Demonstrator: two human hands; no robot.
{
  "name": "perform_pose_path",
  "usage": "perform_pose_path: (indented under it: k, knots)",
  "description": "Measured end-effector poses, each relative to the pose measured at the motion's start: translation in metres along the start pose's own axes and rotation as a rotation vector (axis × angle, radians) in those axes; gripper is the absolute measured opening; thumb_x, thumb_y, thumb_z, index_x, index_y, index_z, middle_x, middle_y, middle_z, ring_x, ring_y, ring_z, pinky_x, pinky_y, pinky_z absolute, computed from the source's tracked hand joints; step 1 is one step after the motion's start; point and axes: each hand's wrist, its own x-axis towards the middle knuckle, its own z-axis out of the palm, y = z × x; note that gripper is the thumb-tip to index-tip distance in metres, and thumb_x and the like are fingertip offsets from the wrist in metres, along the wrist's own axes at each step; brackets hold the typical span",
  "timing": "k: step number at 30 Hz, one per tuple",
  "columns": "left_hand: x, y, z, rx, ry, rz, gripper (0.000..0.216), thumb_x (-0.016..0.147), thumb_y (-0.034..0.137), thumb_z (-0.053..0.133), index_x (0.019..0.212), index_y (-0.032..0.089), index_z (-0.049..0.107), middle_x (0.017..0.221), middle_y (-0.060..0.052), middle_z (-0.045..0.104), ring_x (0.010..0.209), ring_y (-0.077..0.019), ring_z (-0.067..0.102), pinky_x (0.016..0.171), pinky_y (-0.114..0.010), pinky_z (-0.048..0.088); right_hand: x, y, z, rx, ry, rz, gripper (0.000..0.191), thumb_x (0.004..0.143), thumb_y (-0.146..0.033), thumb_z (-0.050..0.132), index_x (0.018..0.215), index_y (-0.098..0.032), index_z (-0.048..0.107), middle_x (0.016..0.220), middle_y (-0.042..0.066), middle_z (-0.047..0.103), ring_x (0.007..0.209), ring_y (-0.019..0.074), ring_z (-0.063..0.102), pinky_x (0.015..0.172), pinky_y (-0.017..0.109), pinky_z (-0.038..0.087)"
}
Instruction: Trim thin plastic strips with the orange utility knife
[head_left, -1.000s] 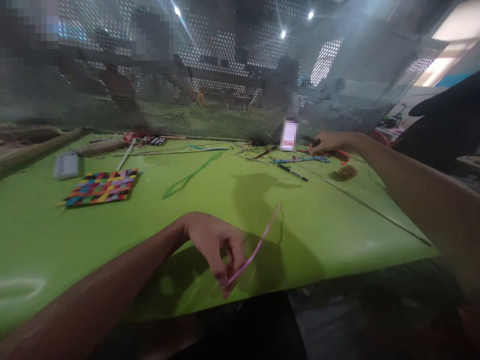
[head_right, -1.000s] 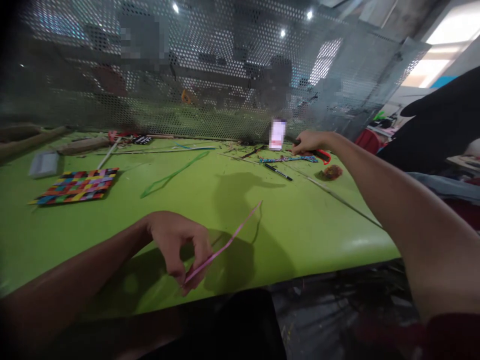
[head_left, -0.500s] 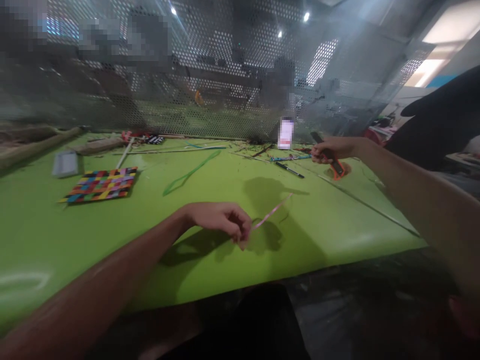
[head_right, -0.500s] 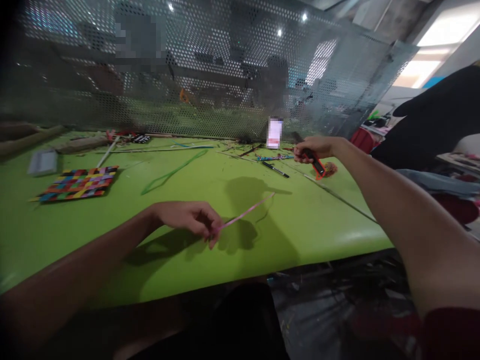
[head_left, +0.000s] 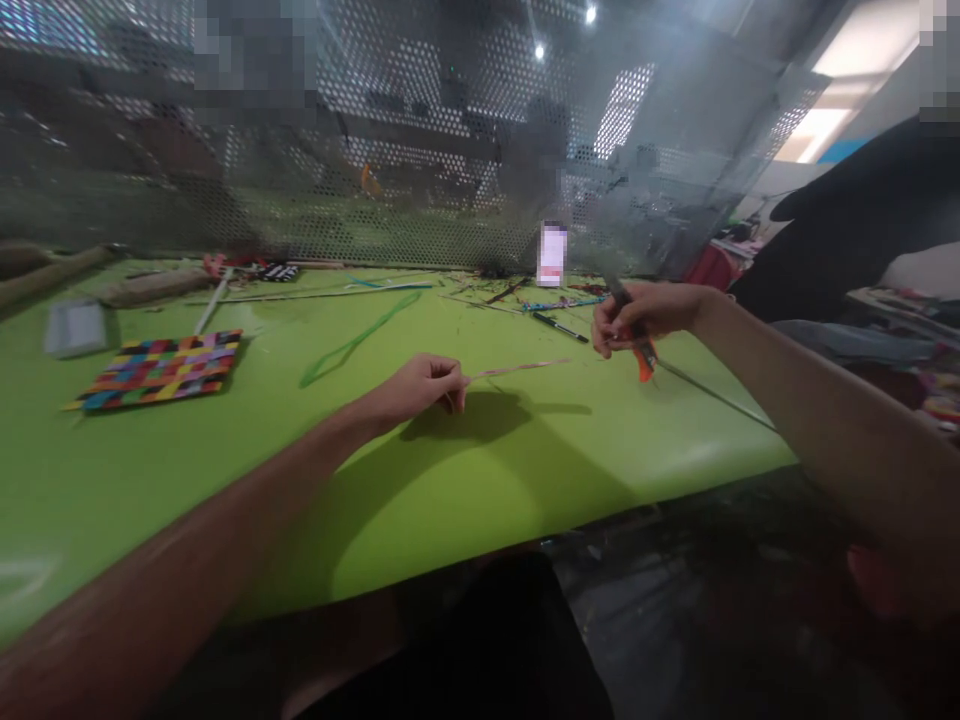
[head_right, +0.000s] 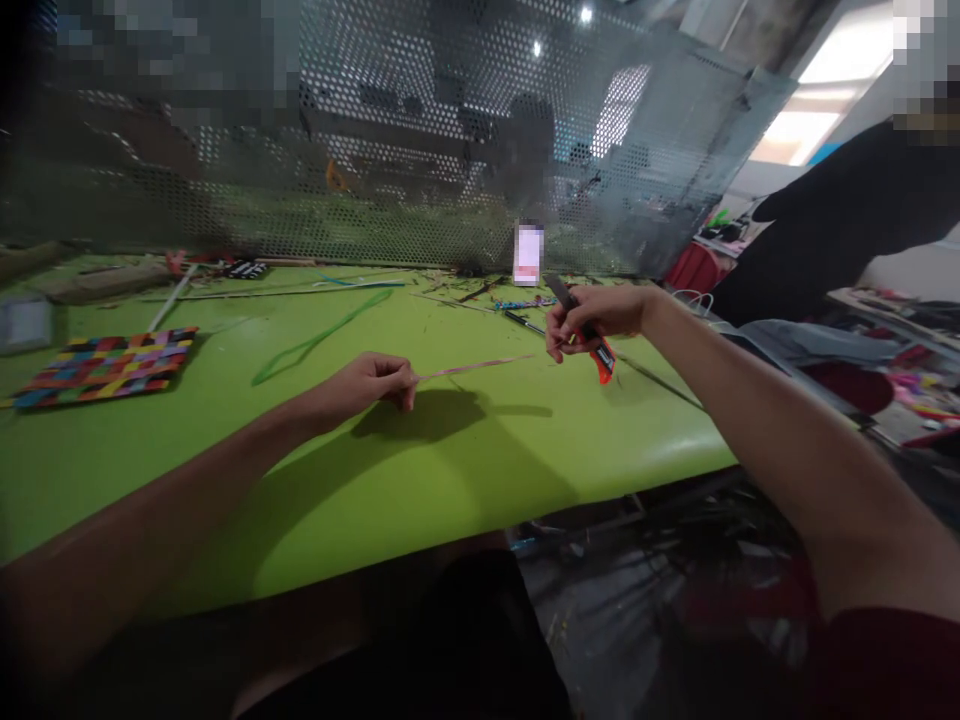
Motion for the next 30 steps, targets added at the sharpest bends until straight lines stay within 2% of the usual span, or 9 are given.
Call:
perform_pose_path:
  k: [4, 8, 10, 12, 14, 20, 25, 28, 30]
  knots:
    - [0.003, -0.007, 0.000, -0.004, 0.039, -0.043, 0.027, 0.089, 0.034, 0.064, 0.071, 0.014, 0.063, 0.069, -0.004, 0.069, 0.060, -0.0106, 0.062, 0.059, -0.023, 0.048, -0.005, 0.022, -0.018, -0.037, -0.326, -0.058, 0.053, 0.089, -0.032, 0.064, 0.048, -0.006, 0.043, 0.070, 0.002, 0.064, 0.057, -0.0030, 0.039, 0.053, 0.017, 0.023]
    - [0.005, -0.009, 0.000, -0.033, 0.104, -0.092, 0.024, 0.089, 0.037, 0.064, 0.082, 0.015, 0.068, 0.072, -0.005, 0.070, 0.059, -0.0121, 0.062, 0.056, -0.023, 0.047, 0.006, 0.030, -0.041, -0.117, -1.211, -0.035, 0.030, 0.067, -0.014, 0.082, 0.054, -0.003, 0.057, 0.060, -0.002, 0.063, 0.049, -0.0023, 0.042, 0.051, 0.016, 0.024]
    - [0.005, -0.009, 0.000, -0.022, 0.119, -0.127, 0.023, 0.088, 0.037, 0.066, 0.088, 0.014, 0.071, 0.074, -0.006, 0.071, 0.057, -0.0121, 0.060, 0.052, -0.023, 0.043, -0.001, 0.027, -0.047, -0.168, -1.421, 0.160, 0.023, 0.056, 0.000, 0.084, 0.054, -0.002, 0.061, 0.058, -0.001, 0.064, 0.047, -0.0008, 0.046, 0.050, 0.016, 0.025]
    - [0.004, -0.010, 0.000, -0.001, 0.128, -0.140, 0.024, 0.085, 0.038, 0.069, 0.093, 0.015, 0.074, 0.076, -0.007, 0.071, 0.055, -0.0119, 0.058, 0.049, -0.023, 0.040, -0.015, 0.022, -0.049, -0.267, -1.407, 0.366, 0.024, 0.053, 0.009, 0.082, 0.051, -0.001, 0.060, 0.055, 0.001, 0.064, 0.046, 0.0007, 0.049, 0.048, 0.016, 0.026]
    - [0.004, -0.010, 0.000, 0.036, 0.142, -0.113, 0.025, 0.082, 0.037, 0.072, 0.095, 0.015, 0.077, 0.075, -0.006, 0.071, 0.056, -0.0121, 0.057, 0.049, -0.023, 0.039, -0.029, 0.018, -0.048, -0.377, -1.412, 0.429, 0.023, 0.055, 0.008, 0.081, 0.049, 0.001, 0.060, 0.054, 0.003, 0.064, 0.046, 0.0020, 0.052, 0.048, 0.015, 0.026]
    - [0.002, -0.008, -0.002, 0.059, 0.155, 0.019, 0.022, 0.072, 0.032, 0.079, 0.090, 0.018, 0.081, 0.068, -0.003, 0.071, 0.061, -0.0137, 0.060, 0.059, -0.025, 0.046, -0.033, 0.012, -0.045, -0.333, -1.804, 0.088, 0.018, 0.073, -0.003, 0.074, 0.058, 0.000, 0.064, 0.059, 0.000, 0.066, 0.045, -0.0009, 0.050, 0.049, 0.018, 0.021]
    - [0.002, -0.009, -0.001, 0.024, 0.186, 0.011, 0.022, 0.067, 0.032, 0.083, 0.084, 0.018, 0.080, 0.068, -0.003, 0.071, 0.060, -0.0134, 0.059, 0.058, -0.025, 0.047, -0.031, -0.002, -0.054, -0.199, -1.625, 0.120, 0.018, 0.062, 0.002, 0.082, 0.062, -0.002, 0.064, 0.059, -0.002, 0.065, 0.047, 0.0001, 0.047, 0.051, 0.017, 0.025]
    - [0.003, -0.010, 0.000, -0.112, 0.189, 0.023, 0.026, 0.062, 0.034, 0.088, 0.081, 0.017, 0.079, 0.068, -0.004, 0.071, 0.061, -0.0137, 0.061, 0.061, -0.027, 0.051, -0.033, -0.017, -0.062, -0.196, -1.624, -0.193, 0.014, 0.076, -0.013, 0.080, 0.073, -0.005, 0.069, 0.060, -0.002, 0.063, 0.051, 0.0021, 0.049, 0.053, 0.018, 0.030]
    - [0.002, -0.008, 0.000, -0.247, 0.192, 0.026, 0.028, 0.060, 0.034, 0.090, 0.078, 0.017, 0.079, 0.071, -0.005, 0.072, 0.065, -0.0146, 0.064, 0.065, -0.028, 0.054, -0.035, -0.028, -0.063, -0.209, -1.478, -0.450, 0.021, 0.088, -0.024, 0.071, 0.074, -0.008, 0.068, 0.060, -0.003, 0.060, 0.054, 0.0025, 0.048, 0.055, 0.019, 0.031]
